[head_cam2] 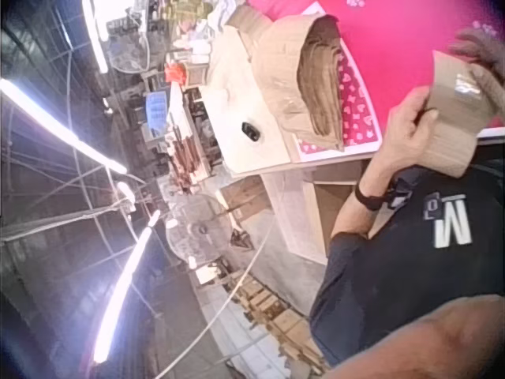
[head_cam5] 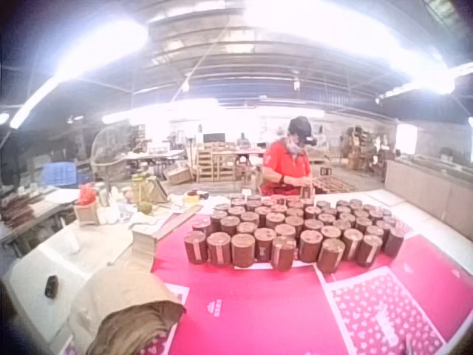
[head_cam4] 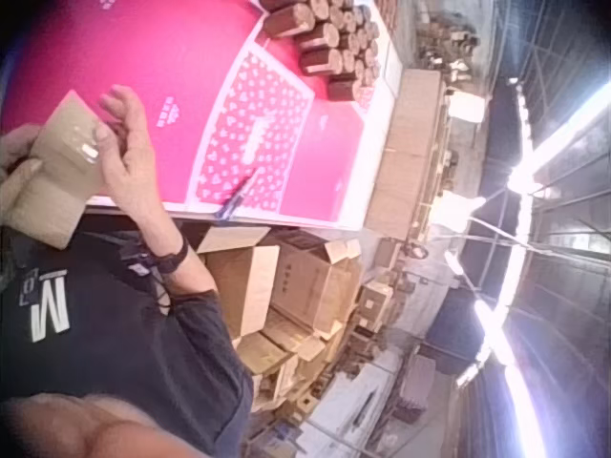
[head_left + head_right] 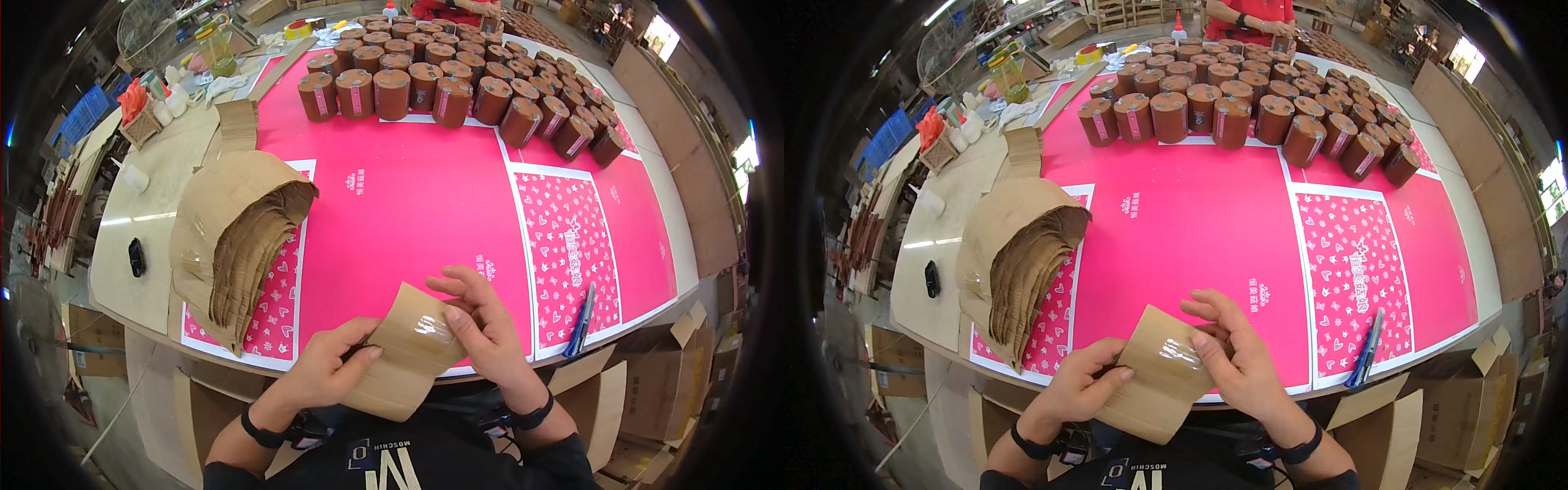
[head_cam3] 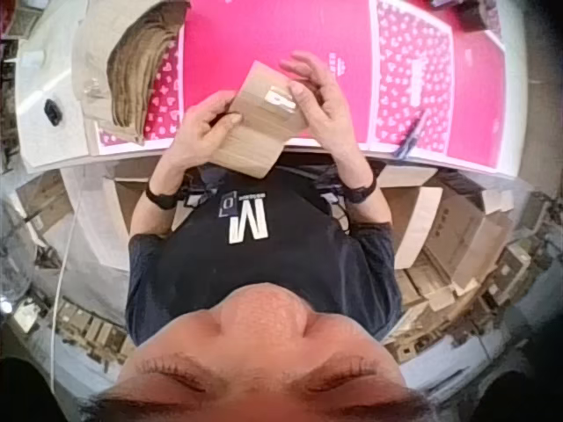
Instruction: The person prepares cardboard pieces by hand and with a tool, then stacks the cardboard pieces and places them into a cardboard box.
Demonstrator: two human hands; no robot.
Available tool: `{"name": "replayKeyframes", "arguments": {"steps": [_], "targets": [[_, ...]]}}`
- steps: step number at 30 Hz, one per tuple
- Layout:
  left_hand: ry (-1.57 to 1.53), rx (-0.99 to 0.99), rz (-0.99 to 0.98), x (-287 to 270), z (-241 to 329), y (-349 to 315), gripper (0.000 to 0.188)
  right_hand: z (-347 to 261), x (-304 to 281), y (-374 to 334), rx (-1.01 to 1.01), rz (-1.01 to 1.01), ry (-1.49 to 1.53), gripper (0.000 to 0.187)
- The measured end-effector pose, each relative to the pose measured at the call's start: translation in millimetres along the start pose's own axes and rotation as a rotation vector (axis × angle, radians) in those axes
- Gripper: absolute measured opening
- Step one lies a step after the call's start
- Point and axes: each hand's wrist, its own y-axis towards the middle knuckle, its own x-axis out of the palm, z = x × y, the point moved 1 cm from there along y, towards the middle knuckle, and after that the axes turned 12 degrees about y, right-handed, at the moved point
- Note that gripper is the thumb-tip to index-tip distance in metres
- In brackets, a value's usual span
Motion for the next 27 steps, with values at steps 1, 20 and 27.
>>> {"name": "replayKeyframes", "arguments": {"steps": [1,20,27], "targets": [[0.123,0.032,0.008,-3,7,-7,0.036,-4,-2,-2,0.048,-0.071,-0.166,0.045],[0.491,0.098,-0.117,-6,46,-4,0.028,-32,2,-3,0.139,-0.422,-0.617,0.045],[0.533,0.052,-0.267,-10,47,-3,0.026,-21,4,-4,0.188,-0.314,-0.301,0.024]]}}
